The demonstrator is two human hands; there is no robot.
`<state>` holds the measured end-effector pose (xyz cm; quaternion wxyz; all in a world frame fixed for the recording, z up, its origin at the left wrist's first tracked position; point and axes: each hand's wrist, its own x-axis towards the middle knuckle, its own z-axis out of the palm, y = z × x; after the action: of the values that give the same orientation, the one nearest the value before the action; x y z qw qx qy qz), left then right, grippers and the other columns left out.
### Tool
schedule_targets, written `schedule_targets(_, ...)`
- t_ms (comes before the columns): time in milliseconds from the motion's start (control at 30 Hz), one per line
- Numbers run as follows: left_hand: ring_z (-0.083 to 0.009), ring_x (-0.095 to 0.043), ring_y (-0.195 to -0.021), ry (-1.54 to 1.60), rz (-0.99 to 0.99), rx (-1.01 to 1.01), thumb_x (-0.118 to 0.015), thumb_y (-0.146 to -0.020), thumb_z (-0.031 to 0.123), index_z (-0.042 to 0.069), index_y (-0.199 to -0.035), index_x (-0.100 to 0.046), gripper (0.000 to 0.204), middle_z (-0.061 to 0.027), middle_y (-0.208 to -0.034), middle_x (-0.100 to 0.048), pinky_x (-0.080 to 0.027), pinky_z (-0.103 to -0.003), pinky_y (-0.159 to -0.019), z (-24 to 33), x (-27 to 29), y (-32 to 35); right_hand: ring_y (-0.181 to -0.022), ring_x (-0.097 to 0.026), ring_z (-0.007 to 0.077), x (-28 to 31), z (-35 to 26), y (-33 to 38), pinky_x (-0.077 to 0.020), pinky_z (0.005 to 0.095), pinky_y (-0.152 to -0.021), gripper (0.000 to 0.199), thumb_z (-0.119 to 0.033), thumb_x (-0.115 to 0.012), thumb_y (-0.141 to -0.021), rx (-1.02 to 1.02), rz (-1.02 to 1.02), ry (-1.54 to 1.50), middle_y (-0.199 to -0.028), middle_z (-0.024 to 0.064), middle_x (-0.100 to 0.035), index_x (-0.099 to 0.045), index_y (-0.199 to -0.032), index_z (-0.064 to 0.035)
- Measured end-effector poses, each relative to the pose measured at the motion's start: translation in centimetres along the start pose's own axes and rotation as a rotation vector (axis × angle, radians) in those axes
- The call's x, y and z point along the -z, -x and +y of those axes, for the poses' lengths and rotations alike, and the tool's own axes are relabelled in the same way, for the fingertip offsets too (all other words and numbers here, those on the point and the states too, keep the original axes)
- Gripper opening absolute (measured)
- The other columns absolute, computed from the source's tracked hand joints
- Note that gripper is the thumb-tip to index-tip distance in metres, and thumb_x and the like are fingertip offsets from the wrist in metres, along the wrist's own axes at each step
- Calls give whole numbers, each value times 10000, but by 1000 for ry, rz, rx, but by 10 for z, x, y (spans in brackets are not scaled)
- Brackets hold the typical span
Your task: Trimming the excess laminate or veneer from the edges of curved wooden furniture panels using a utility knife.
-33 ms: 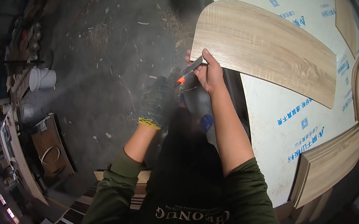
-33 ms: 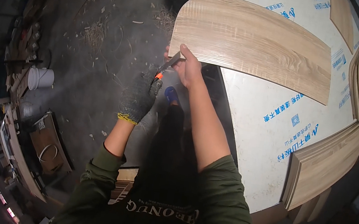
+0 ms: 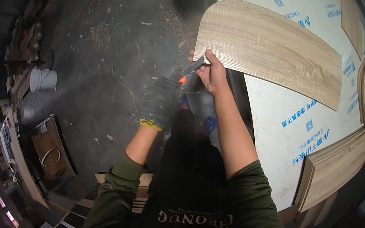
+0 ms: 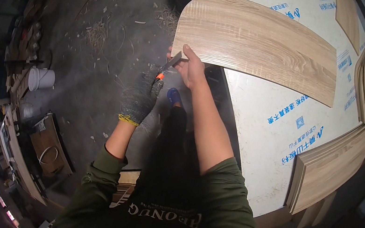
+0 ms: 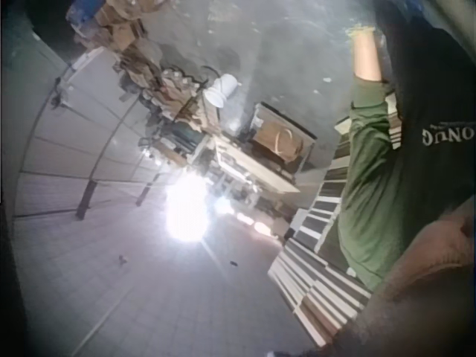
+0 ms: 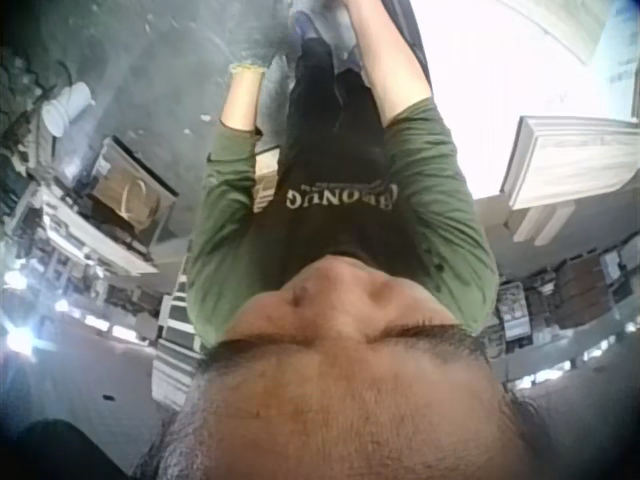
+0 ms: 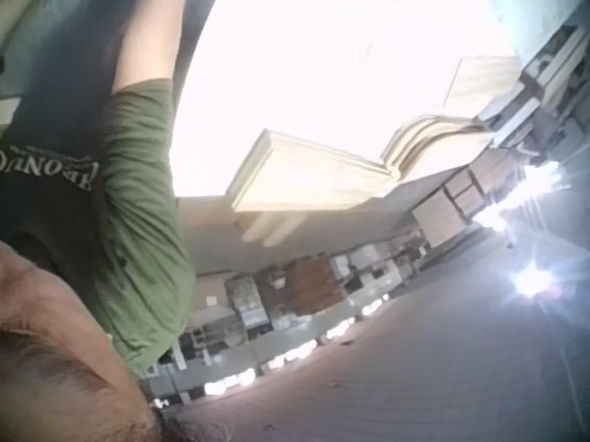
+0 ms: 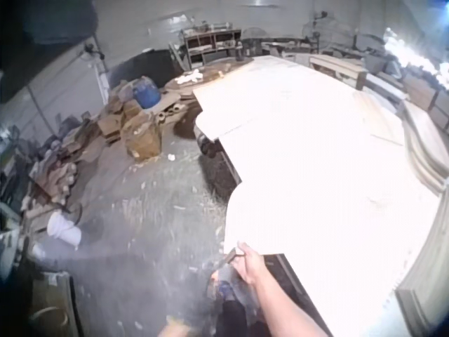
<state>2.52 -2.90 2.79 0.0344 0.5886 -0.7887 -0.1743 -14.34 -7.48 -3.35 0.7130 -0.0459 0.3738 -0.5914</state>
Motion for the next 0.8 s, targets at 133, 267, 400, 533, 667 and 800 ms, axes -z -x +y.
schedule_targets(133, -364, -632, -845, -52, 63, -48, -503, -932, 340, 143, -1300, -536, 419, -179, -988, -621, -500, -470, -751, 1, 5, 3, -1023, -638, 283, 4, -3, 1, -519, 356, -859, 448, -309, -491, -984, 22, -1, 30, -1190, 199, -612, -446, -1284, 20)
schedule_targets(267, -365, -623, -896, -72, 149, -40, -553, -924, 315, 134, -1255, -574, 378, -178, -1040, -635, -496, -466, -766, 2, 6, 3, -994, -638, 295, 2, -3, 1, -498, 386, -882, 467, -287, -521, -963, 27, 4, 23, -1143, 197, -625, -444, -1298, 29)
schedule_targets(400, -361, -622, -887, -77, 87, -43, -553, -925, 315, 132, -1247, -584, 371, -181, -1002, -639, -495, -463, -763, -2, 6, 1, -982, -641, 295, 1, -2, 2, -504, 386, -867, 462, -284, -524, -960, 30, 15, 24, -1148, 198, -623, -451, -1292, 29)
schedule_targets(533, -358, -625, -859, -116, 134, -69, -553, -923, 327, 145, -1268, -574, 391, -179, -941, -643, -495, -466, -743, -3, 7, 1, -974, -644, 270, 3, -2, 0, -506, 365, -819, 445, -286, -524, -959, 35, 12, 39, -1139, 189, -631, -468, -1278, 19)
schedule_targets(667, -352, -628, -837, -139, 109, -108, -546, -923, 338, 163, -1284, -566, 401, -177, -911, -645, -496, -464, -707, -9, 11, -5, -961, -647, 239, 6, 0, -1, -489, 325, -762, 437, -297, -528, -957, 36, 10, 67, -1117, 165, -649, -481, -1270, 5)
schedule_targets(800, -347, -628, -828, -166, 60, -78, -547, -922, 335, 168, -1281, -568, 396, -175, -907, -644, -493, -459, -703, -7, 13, -7, -945, -647, 230, 6, 1, -1, -468, 301, -749, 434, -305, -535, -952, 39, 7, 77, -1114, 156, -654, -497, -1259, -1)
